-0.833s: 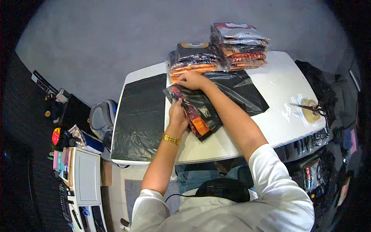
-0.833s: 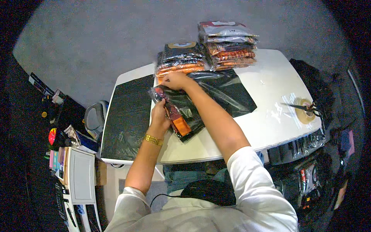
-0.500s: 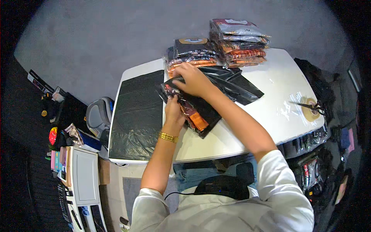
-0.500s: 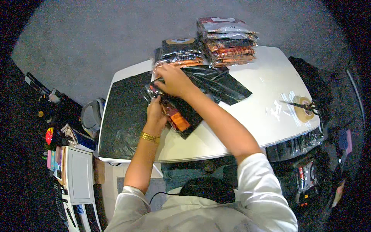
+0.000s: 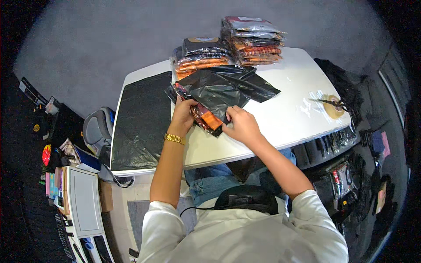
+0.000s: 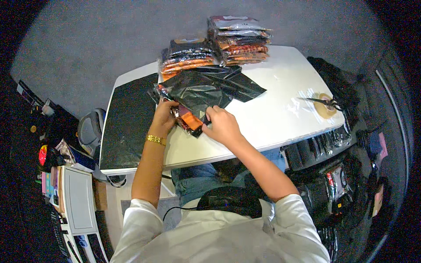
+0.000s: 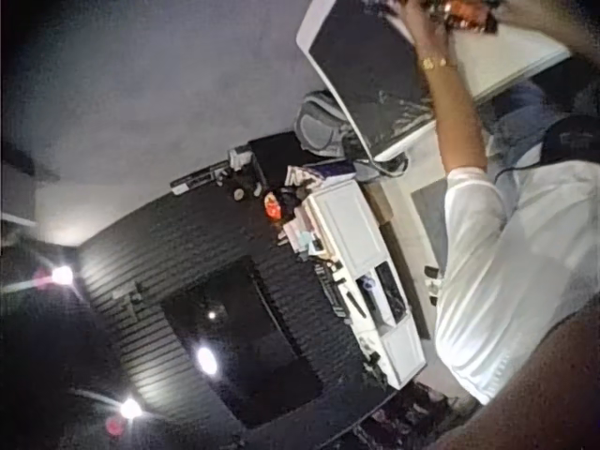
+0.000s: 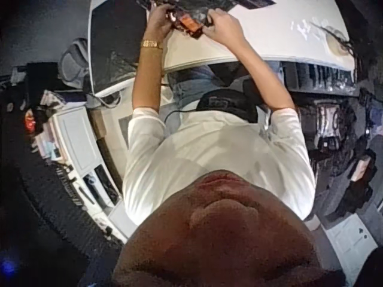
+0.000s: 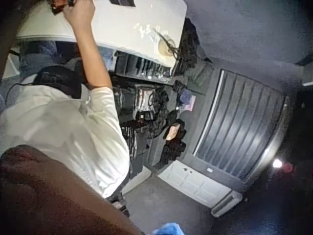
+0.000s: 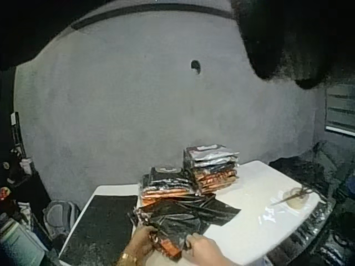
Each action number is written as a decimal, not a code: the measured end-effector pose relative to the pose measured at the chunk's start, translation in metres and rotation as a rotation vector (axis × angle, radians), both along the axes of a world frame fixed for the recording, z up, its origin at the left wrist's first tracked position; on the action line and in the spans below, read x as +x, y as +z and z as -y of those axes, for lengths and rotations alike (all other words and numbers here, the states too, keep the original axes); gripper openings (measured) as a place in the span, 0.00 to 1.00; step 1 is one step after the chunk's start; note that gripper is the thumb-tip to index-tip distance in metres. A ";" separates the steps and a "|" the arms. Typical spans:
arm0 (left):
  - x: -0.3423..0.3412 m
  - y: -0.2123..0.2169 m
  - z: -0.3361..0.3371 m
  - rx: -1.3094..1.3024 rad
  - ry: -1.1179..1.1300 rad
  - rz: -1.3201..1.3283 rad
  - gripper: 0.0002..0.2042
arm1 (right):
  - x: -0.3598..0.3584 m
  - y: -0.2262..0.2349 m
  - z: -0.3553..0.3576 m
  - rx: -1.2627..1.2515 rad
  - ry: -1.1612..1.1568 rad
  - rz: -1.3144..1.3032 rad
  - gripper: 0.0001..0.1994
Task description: Packaging folded t-shirts into black plastic shipping mailers and sealing them.
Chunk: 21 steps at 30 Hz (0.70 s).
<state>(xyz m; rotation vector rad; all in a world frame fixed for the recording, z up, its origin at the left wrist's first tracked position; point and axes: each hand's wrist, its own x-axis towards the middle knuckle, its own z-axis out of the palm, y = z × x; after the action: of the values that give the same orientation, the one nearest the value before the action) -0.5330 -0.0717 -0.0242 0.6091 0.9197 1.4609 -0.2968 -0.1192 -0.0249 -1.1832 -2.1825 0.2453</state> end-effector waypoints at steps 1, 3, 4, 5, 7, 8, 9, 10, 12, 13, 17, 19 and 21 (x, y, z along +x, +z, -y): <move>-0.008 -0.002 0.002 0.061 -0.038 -0.036 0.30 | -0.003 -0.001 0.001 0.063 0.005 -0.048 0.12; -0.003 -0.007 0.005 0.106 -0.030 -0.035 0.30 | -0.004 -0.007 0.006 0.074 0.004 -0.044 0.11; -0.004 -0.010 0.008 0.132 -0.013 -0.032 0.31 | -0.007 -0.005 0.011 0.065 0.011 -0.038 0.10; -0.004 -0.014 0.007 0.101 0.047 -0.045 0.32 | -0.011 -0.003 0.015 0.077 0.002 -0.051 0.09; -0.007 -0.023 0.007 0.124 0.060 -0.001 0.32 | -0.017 0.001 0.022 0.090 0.004 -0.040 0.09; -0.008 -0.026 0.007 0.129 0.072 0.042 0.32 | -0.020 0.003 0.024 0.085 0.007 -0.030 0.09; -0.008 -0.026 0.008 0.120 0.069 0.016 0.29 | -0.024 0.008 0.029 0.070 0.005 -0.028 0.10; -0.011 -0.026 0.011 0.127 0.061 0.012 0.29 | -0.028 0.013 0.034 0.028 0.029 -0.043 0.11; -0.011 -0.021 0.017 0.087 0.060 0.047 0.27 | -0.040 0.018 0.042 -0.032 0.034 -0.059 0.11; -0.005 -0.013 0.024 0.062 0.090 0.075 0.23 | -0.044 0.019 0.046 -0.065 0.042 -0.078 0.12; -0.001 0.005 0.039 -0.018 0.065 -0.005 0.23 | -0.057 0.024 0.060 -0.096 0.062 -0.108 0.12; -0.017 -0.001 0.040 -0.030 0.056 -0.071 0.17 | -0.068 0.032 0.068 -0.114 0.087 -0.122 0.12; -0.049 -0.024 0.036 -0.041 -0.023 -0.152 0.10 | -0.080 0.035 0.074 -0.133 0.120 -0.131 0.12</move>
<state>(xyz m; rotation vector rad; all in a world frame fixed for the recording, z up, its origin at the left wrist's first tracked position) -0.5816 -0.1077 -0.0478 0.7051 1.0550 1.3863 -0.3771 -0.1927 0.0099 -1.0762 -2.1509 0.5123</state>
